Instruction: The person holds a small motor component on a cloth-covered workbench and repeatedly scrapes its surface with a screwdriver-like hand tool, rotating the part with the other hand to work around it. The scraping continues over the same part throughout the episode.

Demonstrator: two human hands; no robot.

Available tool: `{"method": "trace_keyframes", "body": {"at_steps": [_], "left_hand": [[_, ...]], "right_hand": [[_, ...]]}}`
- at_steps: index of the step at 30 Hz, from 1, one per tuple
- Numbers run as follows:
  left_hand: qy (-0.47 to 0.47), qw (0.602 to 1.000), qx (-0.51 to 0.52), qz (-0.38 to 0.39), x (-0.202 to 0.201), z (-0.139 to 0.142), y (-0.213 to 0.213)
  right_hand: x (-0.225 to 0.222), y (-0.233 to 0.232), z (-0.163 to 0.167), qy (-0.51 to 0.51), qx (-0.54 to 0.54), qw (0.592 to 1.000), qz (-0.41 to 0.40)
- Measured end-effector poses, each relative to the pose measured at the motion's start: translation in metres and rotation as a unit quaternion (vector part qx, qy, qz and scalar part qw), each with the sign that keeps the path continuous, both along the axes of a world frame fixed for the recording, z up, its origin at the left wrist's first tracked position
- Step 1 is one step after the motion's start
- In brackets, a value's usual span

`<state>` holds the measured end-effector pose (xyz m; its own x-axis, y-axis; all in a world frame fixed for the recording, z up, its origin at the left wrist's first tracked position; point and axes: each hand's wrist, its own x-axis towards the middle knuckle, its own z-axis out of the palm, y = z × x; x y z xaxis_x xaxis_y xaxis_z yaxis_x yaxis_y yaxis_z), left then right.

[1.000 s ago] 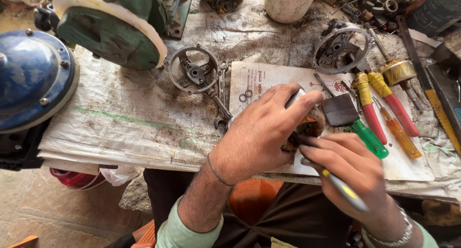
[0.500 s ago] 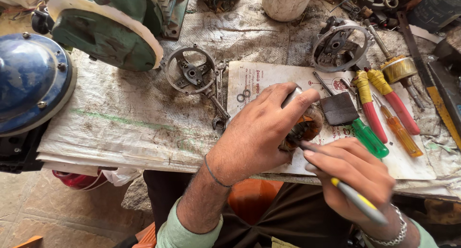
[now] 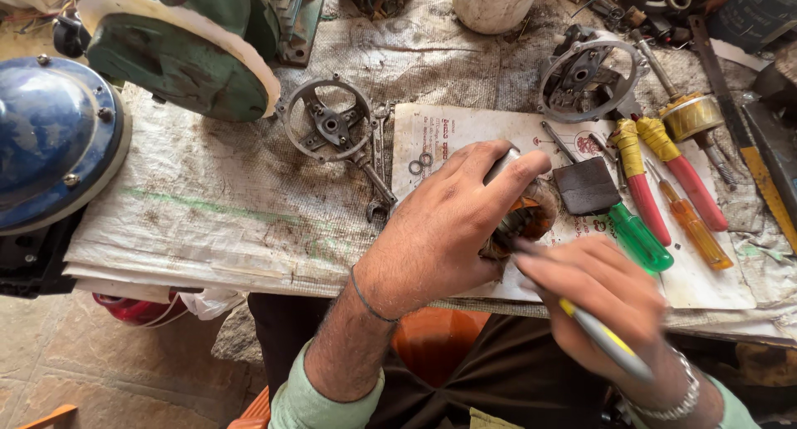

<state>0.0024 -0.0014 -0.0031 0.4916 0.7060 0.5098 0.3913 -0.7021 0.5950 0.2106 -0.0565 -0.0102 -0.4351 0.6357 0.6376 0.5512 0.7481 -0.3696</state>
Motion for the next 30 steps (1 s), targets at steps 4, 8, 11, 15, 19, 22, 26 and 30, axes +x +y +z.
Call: {"method": "trace_keyframes", "body": {"at_steps": [4, 8, 11, 15, 19, 22, 26, 30], "left_hand": [[0.012, 1.000, -0.001, -0.004, 0.000, -0.001, 0.000], [0.011, 1.000, -0.002, 0.004, 0.001, -0.001, 0.000], [0.009, 1.000, 0.002, 0.002, 0.000, 0.000, 0.001], [0.014, 1.000, 0.005, 0.002, 0.001, 0.000, 0.001], [0.009, 1.000, -0.007, 0.001, -0.001, 0.000, 0.000], [0.012, 1.000, 0.004, 0.000, 0.000, 0.000, 0.001], [0.005, 1.000, 0.002, 0.000, 0.002, -0.001, 0.001], [0.012, 1.000, 0.005, -0.003, 0.001, -0.001, 0.001]], "right_hand": [[0.001, 0.002, -0.001, 0.001, -0.018, 1.000, 0.009], [-0.001, 0.001, -0.001, -0.007, -0.010, 1.000, 0.008], [-0.001, 0.001, 0.000, -0.015, 0.000, 1.000, 0.012], [0.001, 0.003, 0.002, -0.040, -0.019, 0.999, 0.016], [0.003, 0.004, 0.004, -0.040, 0.002, 0.999, 0.017], [0.005, 0.005, 0.005, -0.068, -0.008, 0.998, 0.010], [0.009, 0.005, 0.006, -0.063, -0.030, 0.998, -0.002], [0.010, 0.004, 0.007, -0.065, -0.019, 0.998, -0.006]]}}
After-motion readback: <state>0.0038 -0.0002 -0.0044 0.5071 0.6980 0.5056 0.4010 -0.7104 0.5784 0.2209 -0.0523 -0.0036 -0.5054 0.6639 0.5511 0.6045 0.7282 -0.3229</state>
